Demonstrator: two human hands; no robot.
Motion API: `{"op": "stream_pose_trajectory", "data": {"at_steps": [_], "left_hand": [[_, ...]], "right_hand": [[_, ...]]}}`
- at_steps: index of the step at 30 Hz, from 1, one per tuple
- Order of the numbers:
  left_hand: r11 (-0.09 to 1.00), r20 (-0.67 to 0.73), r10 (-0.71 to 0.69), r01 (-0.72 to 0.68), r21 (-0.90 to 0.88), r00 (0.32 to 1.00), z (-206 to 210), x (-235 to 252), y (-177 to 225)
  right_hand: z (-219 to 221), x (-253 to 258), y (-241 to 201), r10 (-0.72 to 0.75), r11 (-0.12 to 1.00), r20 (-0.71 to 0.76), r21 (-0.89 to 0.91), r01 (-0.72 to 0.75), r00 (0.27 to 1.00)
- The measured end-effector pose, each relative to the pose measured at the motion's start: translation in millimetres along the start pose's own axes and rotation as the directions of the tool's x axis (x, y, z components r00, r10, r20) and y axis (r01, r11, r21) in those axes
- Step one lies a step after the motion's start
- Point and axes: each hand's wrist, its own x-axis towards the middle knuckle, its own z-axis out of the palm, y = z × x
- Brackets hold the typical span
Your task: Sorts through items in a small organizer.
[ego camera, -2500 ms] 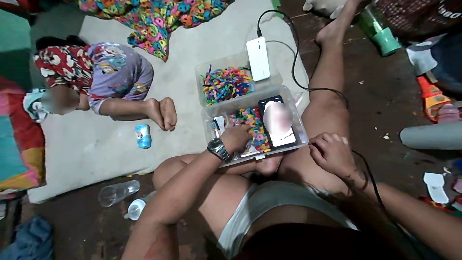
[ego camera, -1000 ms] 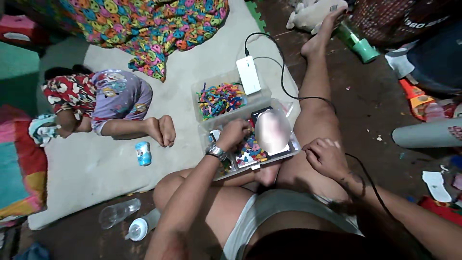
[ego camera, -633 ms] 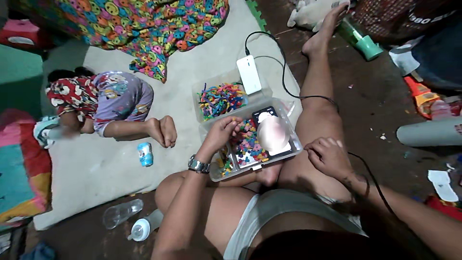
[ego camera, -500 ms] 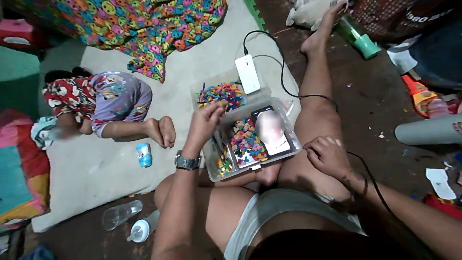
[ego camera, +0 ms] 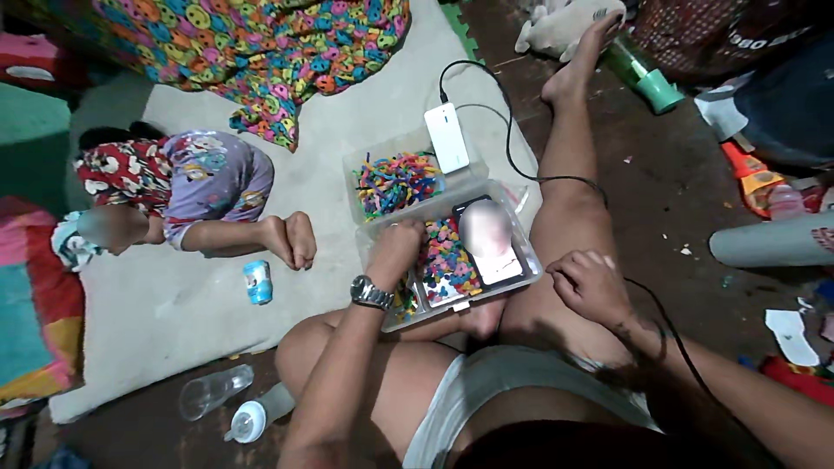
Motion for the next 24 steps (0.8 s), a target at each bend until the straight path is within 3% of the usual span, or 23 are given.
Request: {"op": "stream_pose_trajectory", "data": {"at_steps": [3,8,10,17,24], "left_hand": [[0.999,0.14,0.043,-0.045,0.006,0.989,7,3,13],[0.971,0.34,0.209,-0.154,-0.181,0.917,14,8,35],[0.978,0.385,0.193,-0.147,-0.145,0.903,27,8,37],[0.982,0.425,0.174,-0.128,-0.136,0.888,35,10,41],[0.977,0.284,0.19,-0.151,-0.152,0.94,23,5,43]], "right_hand": [[1,-1,-1,0.0,1.0,0.003,0.001,0.0,1.0],[2,-2,2,0.003,1.0,-0.014,0.016,-0.002,1.0],[0,0,2,0.005,1.0,0.004,0.019,-0.005,1.0],[-4,1,3,0.039,0.999,0.024,0.008,-0.039,0.999],[-7,9,-9,0.081,0.997,0.059,0.001,-0.081,0.995]]}}
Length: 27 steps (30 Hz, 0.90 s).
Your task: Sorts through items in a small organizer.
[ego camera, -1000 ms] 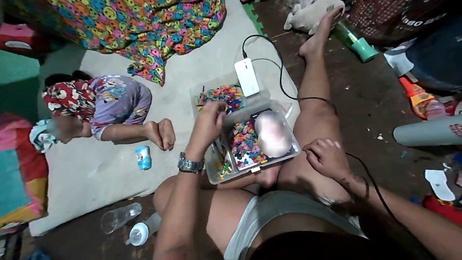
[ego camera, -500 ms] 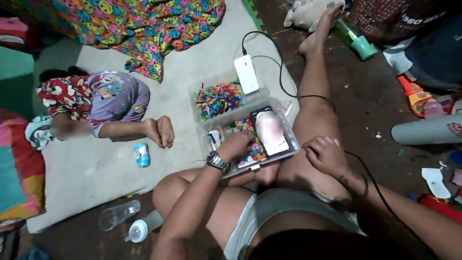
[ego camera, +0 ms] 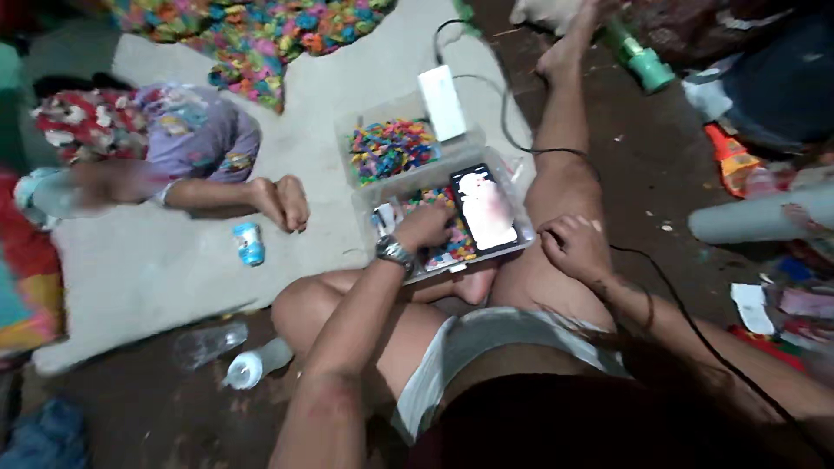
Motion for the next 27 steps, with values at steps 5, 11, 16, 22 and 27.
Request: {"op": "stream_pose_trajectory", "data": {"at_steps": [5,11,16,22,27], "left_hand": [[0.998,0.042,0.003,-0.005,0.058,0.999,30,1,-2],[0.96,-0.083,-0.157,0.133,-0.245,0.984,-31,-23,-7],[0.902,-0.245,-0.211,0.092,-0.421,0.946,-36,-36,-17],[0.923,-0.262,-0.235,0.13,-0.363,0.936,-46,-36,1],[0.958,-0.268,-0.22,0.156,-0.242,0.938,-40,-13,11]], "right_hand": [[1,7,1,-0.024,0.999,0.005,-0.036,0.024,1.0],[4,8,-1,-0.006,1.0,-0.013,-0.015,0.006,1.0],[3,12,0,-0.02,1.0,0.001,-0.014,0.02,1.0],[6,11,2,-0.019,1.0,-0.02,-0.009,0.018,1.0],[8,11,4,-0.033,0.999,-0.046,0.0,0.033,0.998]]}}
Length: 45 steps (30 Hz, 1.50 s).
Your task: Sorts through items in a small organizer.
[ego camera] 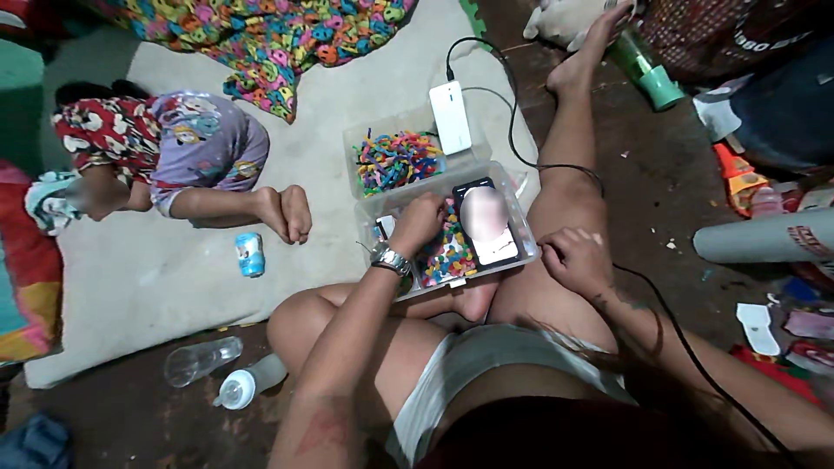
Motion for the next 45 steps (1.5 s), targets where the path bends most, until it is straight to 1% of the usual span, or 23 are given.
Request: {"op": "stream_pose_trajectory", "data": {"at_steps": [3,5,6,8,10,13,16,17,19,21,23,28,30,33,35,37,38,40,41,42,43,44,45], "left_hand": [[0.986,0.049,-0.146,0.141,0.094,0.988,23,31,-6],[0.967,0.041,-0.215,0.207,0.149,0.976,28,38,1],[0.961,0.019,-0.221,0.214,0.174,0.975,32,36,5],[0.963,-0.047,-0.182,0.188,0.192,0.982,43,29,6],[0.964,-0.036,-0.204,0.208,0.168,0.978,45,28,1],[0.969,0.04,-0.241,0.238,0.072,0.97,37,22,-9],[0.966,0.101,-0.257,0.254,0.036,0.961,27,15,-15],[0.97,0.085,-0.242,0.243,0.01,0.966,25,12,-17],[0.988,0.006,-0.155,0.155,-0.009,0.988,24,6,-17],[0.997,-0.04,-0.056,0.058,0.051,0.998,26,7,-12],[0.991,-0.049,-0.006,0.012,0.135,0.999,32,14,-10],[0.966,0.0,-0.03,0.029,0.257,1.0,51,36,-14],[0.964,0.033,-0.061,0.051,0.262,0.998,53,40,-14],[0.979,0.086,-0.146,0.131,0.155,0.986,41,37,-12],[0.984,0.085,-0.174,0.17,0.047,0.981,29,29,-16],[0.982,0.047,-0.149,0.154,-0.107,0.988,16,13,-19],[0.972,0.014,-0.137,0.137,-0.189,0.99,11,3,-21],[0.927,-0.032,-0.138,0.117,-0.356,0.99,4,-17,-22],[0.899,-0.052,-0.136,0.101,-0.425,0.989,4,-26,-23],[0.87,-0.076,-0.132,0.079,-0.487,0.988,4,-35,-22],[0.843,-0.104,-0.123,0.048,-0.536,0.987,5,-43,-19],[0.822,-0.145,-0.102,0.002,-0.569,0.984,7,-49,-16],[0.809,-0.186,-0.076,-0.049,-0.586,0.98,9,-54,-13]], "right_hand": [[-1,-1,0,0.012,1.0,0.02,0.002,-0.012,1.0],[0,-1,2,0.013,1.0,0.018,-0.006,-0.013,1.0],[1,-1,3,0.014,1.0,0.011,-0.005,-0.014,1.0],[2,-2,4,0.015,1.0,0.002,-0.005,-0.015,1.0],[3,-3,5,0.014,1.0,-0.008,-0.005,-0.014,1.0],[3,-3,5,0.006,1.0,-0.025,0.007,-0.006,1.0],[0,-2,3,0.012,1.0,0.001,0.013,-0.012,1.0],[-1,-2,2,0.013,1.0,0.008,0.01,-0.013,1.0],[-1,-1,1,0.012,1.0,0.019,0.003,-0.012,1.0],[-1,-1,0,0.011,1.0,0.023,0.0,-0.011,1.0],[-1,-1,0,0.012,1.0,0.014,-0.002,-0.012,1.0],[-1,0,0,0.013,1.0,0.013,-0.01,-0.013,1.0],[-2,-1,-1,0.011,1.0,0.004,0.01,-0.011,1.0],[0,-9,3,-0.001,0.996,-0.079,0.094,0.008,0.997],[-1,-21,3,-0.067,0.989,-0.164,0.121,0.087,0.984],[-9,-35,-11,-0.194,0.969,-0.223,0.107,0.221,0.956],[-13,-41,-22,-0.269,0.947,-0.252,0.109,0.304,0.93],[-28,-40,-50,-0.408,0.869,-0.293,0.164,0.466,0.864],[-37,-33,-66,-0.44,0.829,-0.317,0.217,0.516,0.84],[-45,-23,-84,-0.434,0.808,-0.327,0.271,0.523,0.84],[-51,-11,-101,-0.396,0.805,-0.313,0.333,0.491,0.863],[-53,2,-117,-0.339,0.812,-0.261,0.403,0.422,0.904],[-53,16,-132,-0.275,0.821,-0.166,0.471,0.321,0.947]]}}
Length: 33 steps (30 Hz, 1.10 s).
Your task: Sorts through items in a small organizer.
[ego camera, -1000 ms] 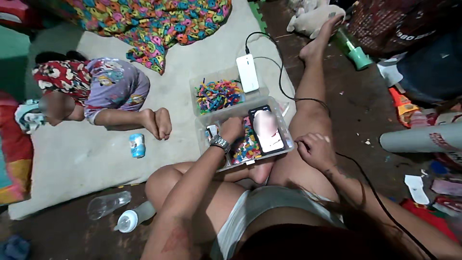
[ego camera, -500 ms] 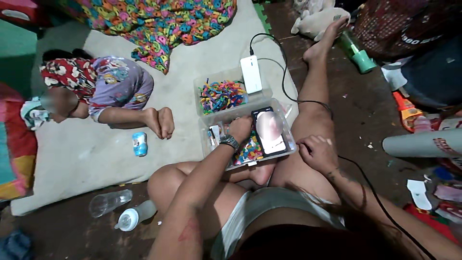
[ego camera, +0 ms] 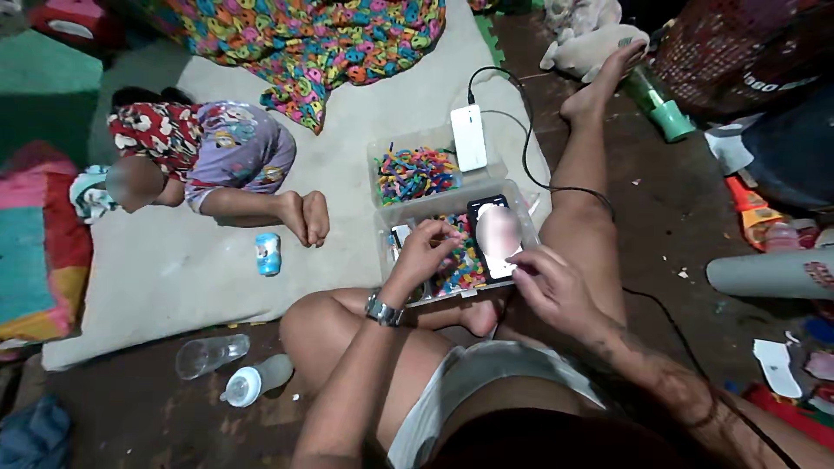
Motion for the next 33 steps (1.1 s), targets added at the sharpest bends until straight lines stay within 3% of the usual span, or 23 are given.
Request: {"op": "stream_pose_trajectory", "data": {"at_steps": [3,9,11,13,15,16,19,21,24,27,30,31,33], "left_hand": [[0.985,-0.05,0.167,-0.168,-0.028,0.985,10,-15,-1],[0.952,-0.168,0.284,-0.299,-0.07,0.944,18,-42,-12],[0.934,-0.181,0.321,-0.342,-0.102,0.93,19,-48,-15],[0.904,-0.17,0.382,-0.406,-0.137,0.908,18,-50,-20],[0.885,-0.17,0.43,-0.451,-0.115,0.887,15,-50,-25],[0.877,-0.186,0.453,-0.473,-0.083,0.872,14,-48,-25],[0.847,-0.223,0.516,-0.531,-0.009,0.827,12,-45,-23],[0.829,-0.228,0.544,-0.559,0.002,0.807,12,-44,-24],[0.817,-0.241,0.541,-0.571,-0.076,0.806,16,-46,-22],[0.854,-0.253,0.41,-0.466,-0.233,0.877,19,-51,-13],[0.853,-0.191,0.197,-0.265,-0.449,0.961,18,-55,-2],[0.832,-0.156,0.132,-0.195,-0.52,0.979,17,-56,0],[0.779,-0.077,0.014,-0.059,-0.624,0.997,14,-57,2]], "right_hand": [[22,36,-9,0.262,0.953,0.213,0.095,-0.287,0.941],[45,45,-13,0.291,0.885,0.314,0.269,-0.379,0.904],[44,48,-20,0.394,0.716,0.431,0.41,-0.565,0.812],[42,52,-26,0.476,0.389,0.575,0.541,-0.746,0.665],[43,53,-24,0.451,0.061,0.704,0.589,-0.806,0.549],[44,53,-21,0.417,-0.049,0.748,0.585,-0.81,0.515],[46,53,-20,0.39,-0.157,0.799,0.547,-0.822,0.457],[46,52,-19,0.373,-0.123,0.795,0.554,-0.824,0.479],[44,48,-20,0.351,0.021,0.726,0.626,-0.78,0.592],[49,43,-23,0.344,0.312,0.544,0.703,-0.639,0.766],[55,39,-14,0.165,0.775,0.286,0.554,-0.303,0.944],[58,38,-8,0.056,0.869,0.209,0.471,-0.151,0.976],[61,38,0,-0.159,0.954,0.126,0.276,0.12,0.979]]}}
